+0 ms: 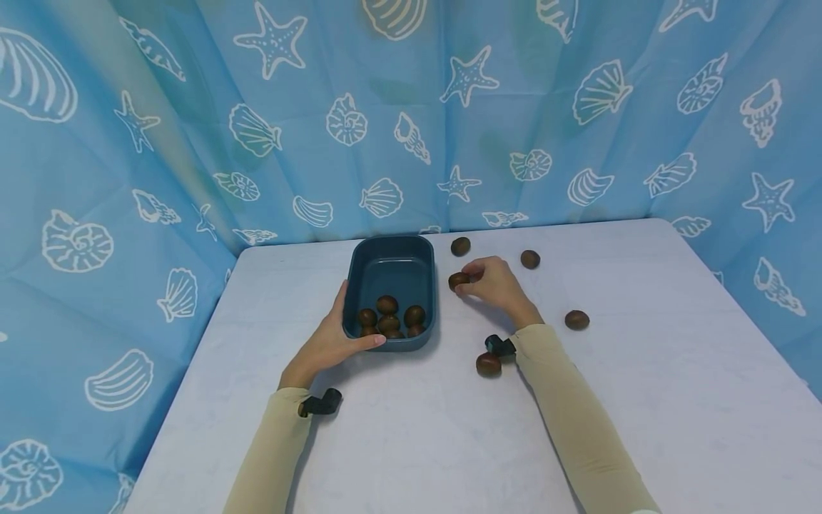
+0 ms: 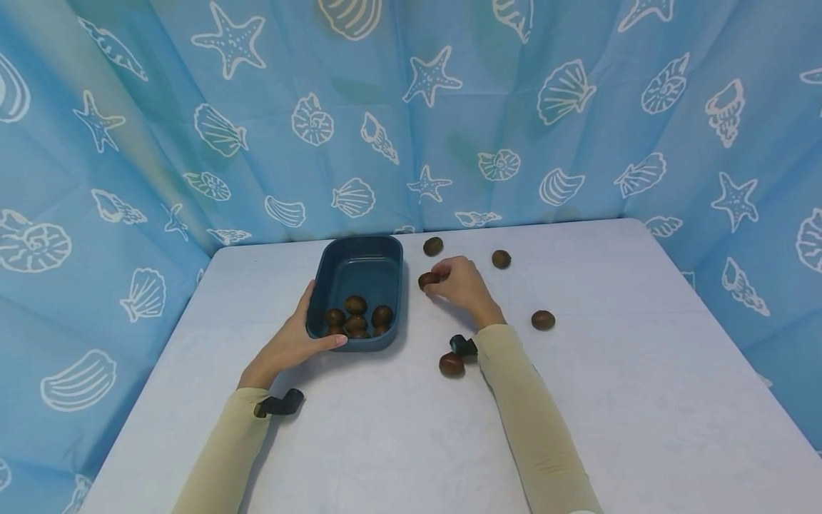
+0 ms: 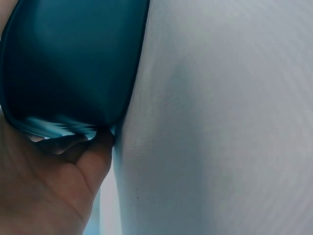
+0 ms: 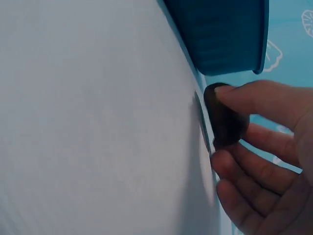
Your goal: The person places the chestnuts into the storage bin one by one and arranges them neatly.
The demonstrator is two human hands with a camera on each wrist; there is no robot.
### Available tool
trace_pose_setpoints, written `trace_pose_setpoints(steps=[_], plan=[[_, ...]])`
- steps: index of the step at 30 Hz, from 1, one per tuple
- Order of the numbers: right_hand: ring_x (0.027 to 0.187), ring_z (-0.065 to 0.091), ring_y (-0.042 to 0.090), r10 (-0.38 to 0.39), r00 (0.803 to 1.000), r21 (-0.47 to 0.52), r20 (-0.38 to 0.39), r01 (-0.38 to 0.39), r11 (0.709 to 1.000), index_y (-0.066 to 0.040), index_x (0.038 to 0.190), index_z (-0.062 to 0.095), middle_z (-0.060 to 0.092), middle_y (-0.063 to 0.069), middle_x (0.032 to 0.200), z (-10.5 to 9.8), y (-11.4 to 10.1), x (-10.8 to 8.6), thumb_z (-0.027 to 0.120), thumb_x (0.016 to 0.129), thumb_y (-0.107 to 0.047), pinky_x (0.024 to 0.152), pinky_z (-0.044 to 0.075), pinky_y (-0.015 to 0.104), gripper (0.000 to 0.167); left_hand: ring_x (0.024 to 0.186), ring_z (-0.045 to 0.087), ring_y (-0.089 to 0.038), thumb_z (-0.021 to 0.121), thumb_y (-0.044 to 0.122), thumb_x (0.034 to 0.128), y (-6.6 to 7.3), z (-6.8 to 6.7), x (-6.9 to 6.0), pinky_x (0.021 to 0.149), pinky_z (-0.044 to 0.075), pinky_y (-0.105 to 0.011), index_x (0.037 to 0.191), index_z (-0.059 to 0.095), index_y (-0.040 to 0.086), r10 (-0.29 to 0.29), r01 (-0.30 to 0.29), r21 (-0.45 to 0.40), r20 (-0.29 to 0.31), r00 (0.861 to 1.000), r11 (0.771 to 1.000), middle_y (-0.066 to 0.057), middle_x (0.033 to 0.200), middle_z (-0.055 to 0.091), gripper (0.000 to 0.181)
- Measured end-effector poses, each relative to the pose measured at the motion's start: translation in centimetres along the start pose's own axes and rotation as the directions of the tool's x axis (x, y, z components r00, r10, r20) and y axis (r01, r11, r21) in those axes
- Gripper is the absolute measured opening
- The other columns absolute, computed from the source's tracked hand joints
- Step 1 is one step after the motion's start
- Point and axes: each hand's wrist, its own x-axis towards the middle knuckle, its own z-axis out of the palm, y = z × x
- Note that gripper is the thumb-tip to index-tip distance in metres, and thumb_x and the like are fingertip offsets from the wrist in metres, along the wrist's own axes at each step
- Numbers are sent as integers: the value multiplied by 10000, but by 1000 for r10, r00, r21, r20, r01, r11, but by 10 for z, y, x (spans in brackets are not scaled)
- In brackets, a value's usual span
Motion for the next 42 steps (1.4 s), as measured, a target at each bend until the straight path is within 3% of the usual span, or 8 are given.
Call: trace_pose_setpoints(steps=[7, 15, 28, 42], plan=[[1025, 681, 298, 32, 999, 33, 2, -32, 999, -15, 1221, 726, 745, 171, 1155, -10, -2, -1, 817, 868, -223, 919, 571, 440, 419, 1604, 207, -384, 833, 624, 767, 0, 0, 1, 1224, 270, -691, 1656, -124, 340, 5, -5, -6, 2, 1000, 1000, -36, 1764, 55, 1337], [1044, 693, 310, 20, 1000, 66, -8, -19, 998, -18, 1211, 729, 743, 177, 1166, -19, -16, -4, 813, 878, -248, 944, 576, 462, 413, 1603, 214, -379, 841, 586, 779, -1, 0, 1, 1222, 270, -694, 1655, -119, 345, 32, -32, -21, -6, 999, 999, -35, 1763, 67, 1322], [1038, 703, 298, -50, 999, 85, -2, 50, 995, -28, 1265, 724, 742, 157, 1186, -27, -44, -15, 813, 893, -287, 913, 596, 465, 461, 1607, 199, -376, 836, 595, 781, -1, 1, 1, 1223, 267, -696, 1650, -127, 361, 27, -27, -20, -4, 1000, 999, -27, 1764, 51, 1318], [976, 706, 278, -117, 993, 110, 3, 116, 987, -35, 1197, 753, 751, 137, 1112, -25, -60, -20, 819, 881, -278, 863, 601, 449, 404, 1603, 205, -391, 830, 607, 782, -1, 1, 1, 1216, 275, -701, 1657, -124, 331, 25, -25, -9, -1, 1000, 1000, -45, 1764, 57, 1324]])
